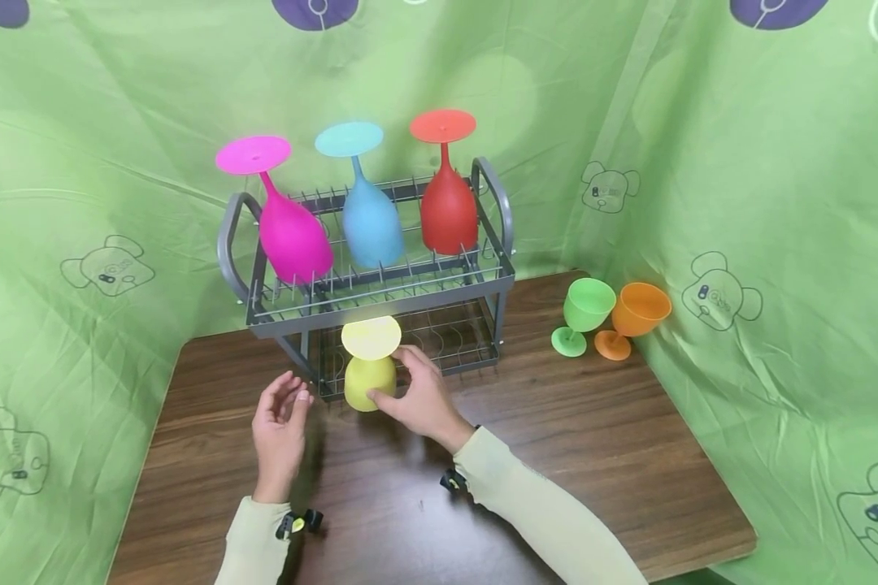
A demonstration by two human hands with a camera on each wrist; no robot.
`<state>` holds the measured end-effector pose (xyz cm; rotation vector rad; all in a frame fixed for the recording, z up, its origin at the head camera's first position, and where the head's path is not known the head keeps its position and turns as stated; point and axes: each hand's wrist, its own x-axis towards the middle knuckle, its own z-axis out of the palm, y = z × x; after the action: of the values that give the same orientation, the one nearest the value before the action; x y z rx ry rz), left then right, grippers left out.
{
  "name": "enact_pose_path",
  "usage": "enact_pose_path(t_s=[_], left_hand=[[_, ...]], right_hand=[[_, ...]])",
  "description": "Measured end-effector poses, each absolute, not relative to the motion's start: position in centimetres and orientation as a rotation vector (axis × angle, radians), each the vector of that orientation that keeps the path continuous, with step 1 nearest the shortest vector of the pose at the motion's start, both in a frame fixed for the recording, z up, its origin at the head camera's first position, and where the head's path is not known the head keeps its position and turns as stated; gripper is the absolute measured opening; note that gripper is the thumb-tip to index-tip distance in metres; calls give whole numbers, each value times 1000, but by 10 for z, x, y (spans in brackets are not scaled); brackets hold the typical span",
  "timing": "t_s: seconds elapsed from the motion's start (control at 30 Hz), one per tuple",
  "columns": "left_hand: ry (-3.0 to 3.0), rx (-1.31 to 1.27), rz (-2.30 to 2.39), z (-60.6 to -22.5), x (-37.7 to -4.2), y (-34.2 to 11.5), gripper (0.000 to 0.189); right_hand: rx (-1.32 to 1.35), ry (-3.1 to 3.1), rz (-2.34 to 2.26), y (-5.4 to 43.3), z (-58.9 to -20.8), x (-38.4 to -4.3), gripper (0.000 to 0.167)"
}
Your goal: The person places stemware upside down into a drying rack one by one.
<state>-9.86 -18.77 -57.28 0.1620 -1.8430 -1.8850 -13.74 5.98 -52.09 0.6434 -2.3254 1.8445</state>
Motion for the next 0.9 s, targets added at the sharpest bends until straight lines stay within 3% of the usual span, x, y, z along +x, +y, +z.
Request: enact_pose_path(t_s=[0.4, 0.9], left_hand=[[-1887, 260, -1825, -571, -131, -191, 40], [-1819, 298, -1805, -547, -132, -180, 29]], right_hand=[[598, -2501, 1529, 35, -531, -174, 65], [562, -2651, 1412, 15, -537, -193, 68]])
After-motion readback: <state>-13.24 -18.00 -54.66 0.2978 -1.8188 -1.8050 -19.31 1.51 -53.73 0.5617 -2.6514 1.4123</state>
